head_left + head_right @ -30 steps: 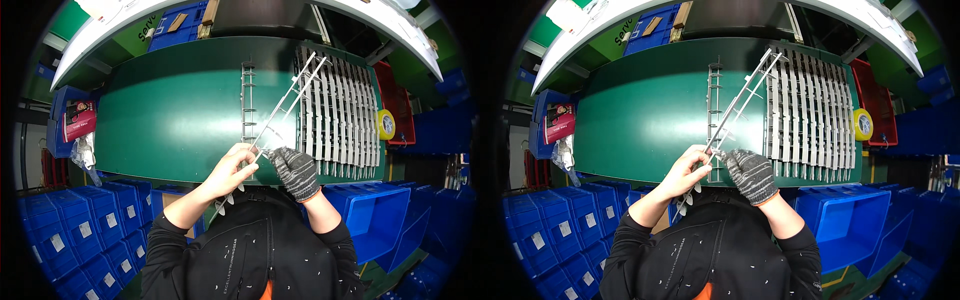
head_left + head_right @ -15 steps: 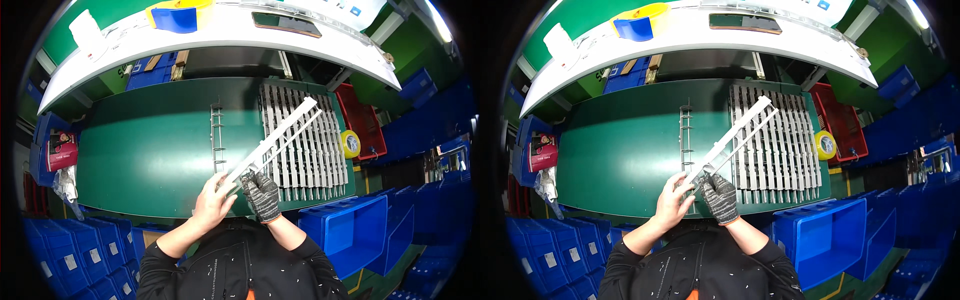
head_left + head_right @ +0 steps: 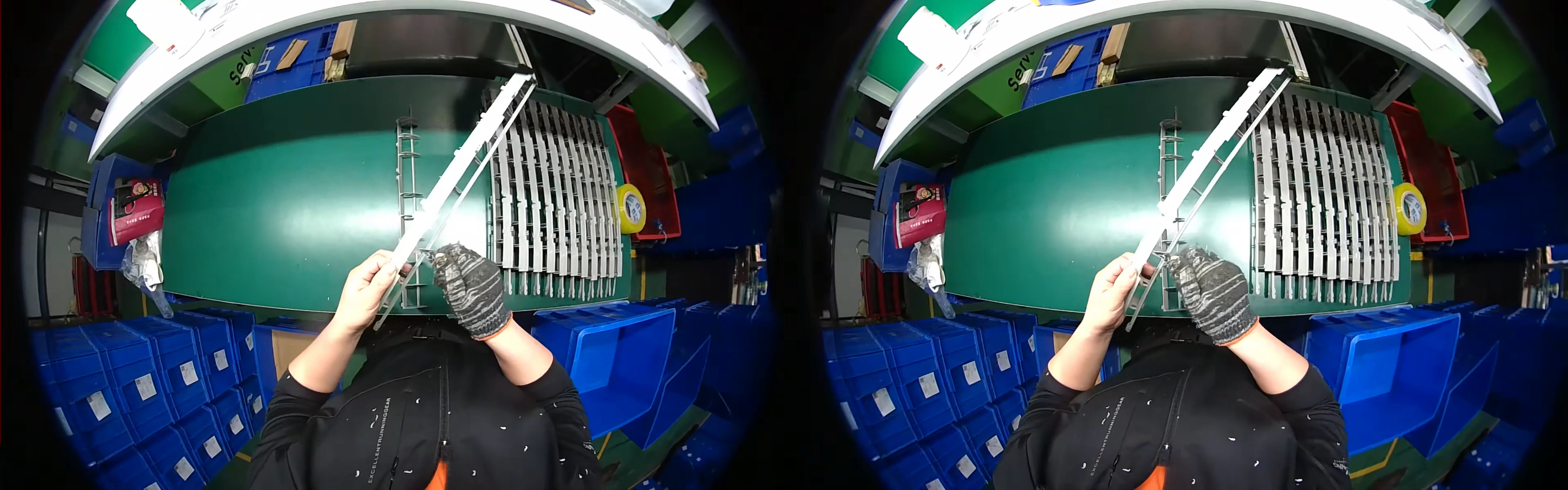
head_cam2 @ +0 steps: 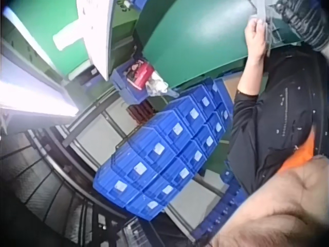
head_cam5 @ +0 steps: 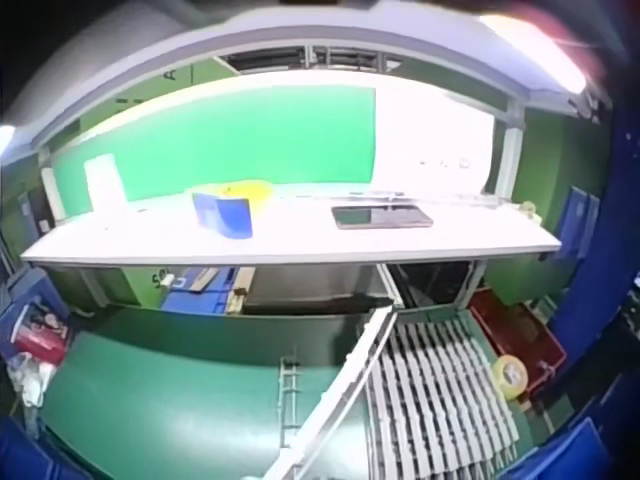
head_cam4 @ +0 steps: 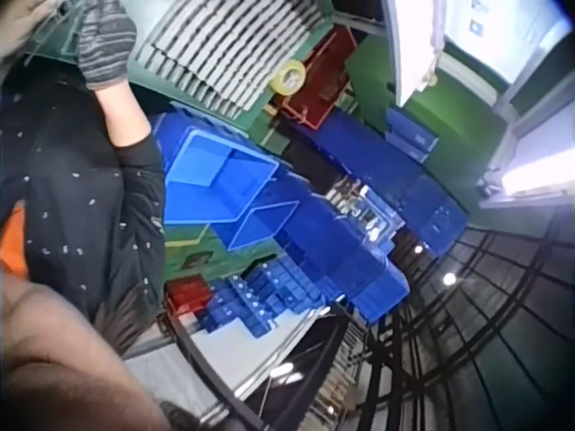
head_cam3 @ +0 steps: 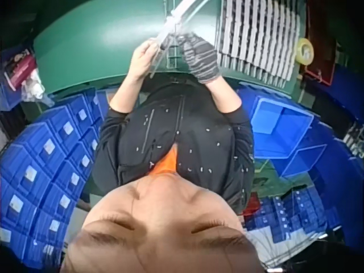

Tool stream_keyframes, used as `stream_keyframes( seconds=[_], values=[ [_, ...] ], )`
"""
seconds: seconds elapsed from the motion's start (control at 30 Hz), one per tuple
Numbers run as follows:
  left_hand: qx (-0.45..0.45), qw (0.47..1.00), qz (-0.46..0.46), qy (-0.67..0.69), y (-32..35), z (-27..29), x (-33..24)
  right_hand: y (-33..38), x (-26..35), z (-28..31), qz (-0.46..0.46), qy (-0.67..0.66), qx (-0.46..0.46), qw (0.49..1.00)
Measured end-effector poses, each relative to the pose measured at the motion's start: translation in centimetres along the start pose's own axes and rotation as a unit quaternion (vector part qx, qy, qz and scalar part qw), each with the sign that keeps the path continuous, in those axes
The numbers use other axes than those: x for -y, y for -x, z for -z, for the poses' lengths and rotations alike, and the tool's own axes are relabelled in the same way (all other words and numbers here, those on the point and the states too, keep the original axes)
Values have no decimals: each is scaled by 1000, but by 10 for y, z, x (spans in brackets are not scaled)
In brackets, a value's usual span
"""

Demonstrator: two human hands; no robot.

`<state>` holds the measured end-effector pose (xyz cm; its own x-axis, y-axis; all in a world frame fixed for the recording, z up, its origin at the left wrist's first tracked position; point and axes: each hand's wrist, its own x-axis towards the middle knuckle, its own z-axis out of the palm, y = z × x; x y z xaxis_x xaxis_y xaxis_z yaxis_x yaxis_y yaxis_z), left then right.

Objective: The person trims excess plastic from molded parts using a small blade, aligns and stacks them on the workbench, and then packs the stacked parts into a blue plastic bin before continuing to trim more parts.

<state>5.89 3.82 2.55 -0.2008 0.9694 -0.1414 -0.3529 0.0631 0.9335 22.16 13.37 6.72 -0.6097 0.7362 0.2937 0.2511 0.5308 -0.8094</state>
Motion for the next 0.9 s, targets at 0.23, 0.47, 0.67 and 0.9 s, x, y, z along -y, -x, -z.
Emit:
stream_keyframes(
  seconds=[0.23, 0.47, 0.67, 0.9],
  values=[
    [-44, 997, 6, 64, 3, -12, 1, 3, 7, -10, -8, 33, 19, 999],
    [-48, 996, -12, 69, -1, -22, 1, 14, -14, -17, 41, 17, 51, 998],
    [-108, 933, -139, -314, -5, -11, 6, 11, 7, 12, -266, -553, 152, 775],
    [6, 988, 126, 90, 4, -3, -3, -1, -17, -5, -297, -366, -102, 876]
  ],
)
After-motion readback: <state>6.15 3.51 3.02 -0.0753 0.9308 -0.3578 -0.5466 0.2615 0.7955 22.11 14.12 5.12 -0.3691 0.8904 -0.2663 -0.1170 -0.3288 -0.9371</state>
